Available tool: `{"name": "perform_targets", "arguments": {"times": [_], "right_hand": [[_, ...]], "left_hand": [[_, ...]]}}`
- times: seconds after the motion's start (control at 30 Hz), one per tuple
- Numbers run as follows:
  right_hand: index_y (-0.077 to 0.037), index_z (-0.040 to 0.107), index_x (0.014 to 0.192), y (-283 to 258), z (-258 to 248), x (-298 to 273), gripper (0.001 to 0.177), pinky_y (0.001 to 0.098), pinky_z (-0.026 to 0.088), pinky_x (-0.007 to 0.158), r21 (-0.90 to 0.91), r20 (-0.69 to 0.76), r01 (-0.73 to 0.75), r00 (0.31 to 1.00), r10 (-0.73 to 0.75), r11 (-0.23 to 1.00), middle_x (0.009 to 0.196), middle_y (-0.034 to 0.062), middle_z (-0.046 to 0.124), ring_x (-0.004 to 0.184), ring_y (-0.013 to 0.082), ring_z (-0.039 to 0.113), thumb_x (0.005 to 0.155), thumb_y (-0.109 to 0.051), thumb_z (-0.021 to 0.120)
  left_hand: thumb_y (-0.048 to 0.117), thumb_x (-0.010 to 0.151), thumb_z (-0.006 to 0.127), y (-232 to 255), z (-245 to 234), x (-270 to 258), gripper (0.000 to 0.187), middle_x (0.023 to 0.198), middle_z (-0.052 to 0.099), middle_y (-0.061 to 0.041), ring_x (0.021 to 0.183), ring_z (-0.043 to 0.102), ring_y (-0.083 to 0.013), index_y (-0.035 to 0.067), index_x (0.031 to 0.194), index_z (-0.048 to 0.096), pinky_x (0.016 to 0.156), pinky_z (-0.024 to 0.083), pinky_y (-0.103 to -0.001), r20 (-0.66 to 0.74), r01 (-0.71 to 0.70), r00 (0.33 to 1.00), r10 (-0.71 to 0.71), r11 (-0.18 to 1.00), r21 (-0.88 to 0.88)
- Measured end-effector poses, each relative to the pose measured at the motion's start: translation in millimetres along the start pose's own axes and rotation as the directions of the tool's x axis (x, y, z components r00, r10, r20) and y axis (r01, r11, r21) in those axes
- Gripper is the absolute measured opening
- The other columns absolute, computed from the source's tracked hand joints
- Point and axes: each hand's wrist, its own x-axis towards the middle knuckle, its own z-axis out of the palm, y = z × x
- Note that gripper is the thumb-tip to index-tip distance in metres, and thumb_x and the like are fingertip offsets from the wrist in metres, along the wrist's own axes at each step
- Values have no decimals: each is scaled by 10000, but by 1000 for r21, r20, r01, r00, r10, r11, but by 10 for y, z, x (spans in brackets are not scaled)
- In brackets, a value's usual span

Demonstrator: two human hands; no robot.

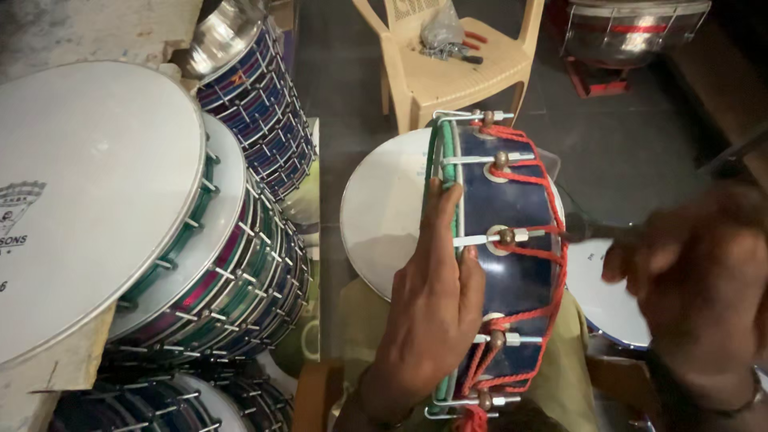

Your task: The person is tuning a small drum by tightening the tension rods with a wrench. They systematically move around the drum, adjusting each rod to ensure even tension on the drumhead.

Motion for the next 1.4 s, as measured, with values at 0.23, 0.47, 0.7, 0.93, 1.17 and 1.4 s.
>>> {"name": "perform_targets", "arguments": {"times": [0.23, 0.47, 0.7, 0.93, 1.17, 1.4], "right_hand": [[-7, 472, 1040, 244, -263, -230, 129, 436, 606, 685, -352, 363, 332, 910, -200, 875, 964, 248, 611, 781, 326, 674, 1006, -97, 558], [-17, 471, 1003, 385, -180, -111, 139, 407, 577, 658, -382, 514, 537, 800, -310, 753, 943, 274, 604, 767, 343, 657, 950, -19, 600], [-11, 376, 1140, 148, 130, 43, 178, 262, 479, 524, -594, 171, 225, 973, -153, 772, 792, 178, 607, 622, 194, 581, 1019, -19, 507], [-20, 332, 1209, -38, 447, 359, 208, 230, 444, 486, -556, 24, -37, 998, 60, 830, 763, 122, 587, 528, 115, 539, 1072, -25, 488], [-36, 449, 1294, -9, -65, 217, 344, 220, 529, 619, -411, 24, 177, 983, -183, 894, 1018, 89, 649, 681, 100, 620, 1166, -354, 473], [3, 620, 1077, 419, -1289, 163, 374, 218, 408, 623, -475, -290, 37, 937, -196, 879, 1051, 148, 669, 685, 97, 522, 1220, -330, 527]], "left_hand": [[24, 1040, 496, 24, -44, -18, 625, 1607, 351, -406, 1442, 440, -571, -72, 1591, 218, 1136, 448, -528, 25, 20, 999, -20, 1000, -4], [42, 1004, 527, -4, -38, -15, 699, 1599, 354, -419, 1408, 454, -572, -87, 1601, 189, 1101, 452, -532, 59, 78, 995, -77, 997, -11], [41, 1025, 521, -67, -1, -24, 716, 1619, 305, -454, 1497, 374, -604, -117, 1617, 150, 1189, 415, -525, 48, -9, 999, 7, 999, 40], [74, 1045, 485, -29, 41, 29, 702, 1604, 309, -455, 1381, 466, -600, -112, 1611, 114, 1122, 461, -529, 12, 0, 1000, 0, 998, 57], [181, 987, 454, -137, 1, 284, 701, 1329, 616, -324, 1091, 682, -510, 35, 1610, 167, 910, 547, -511, 13, 287, 958, -288, 956, 63], [226, 1083, 483, -652, -487, 267, 607, 1524, 525, -303, 1368, 574, -426, -23, 1600, 283, 1115, 464, -462, -115, 130, 987, -109, 970, 203]]}}
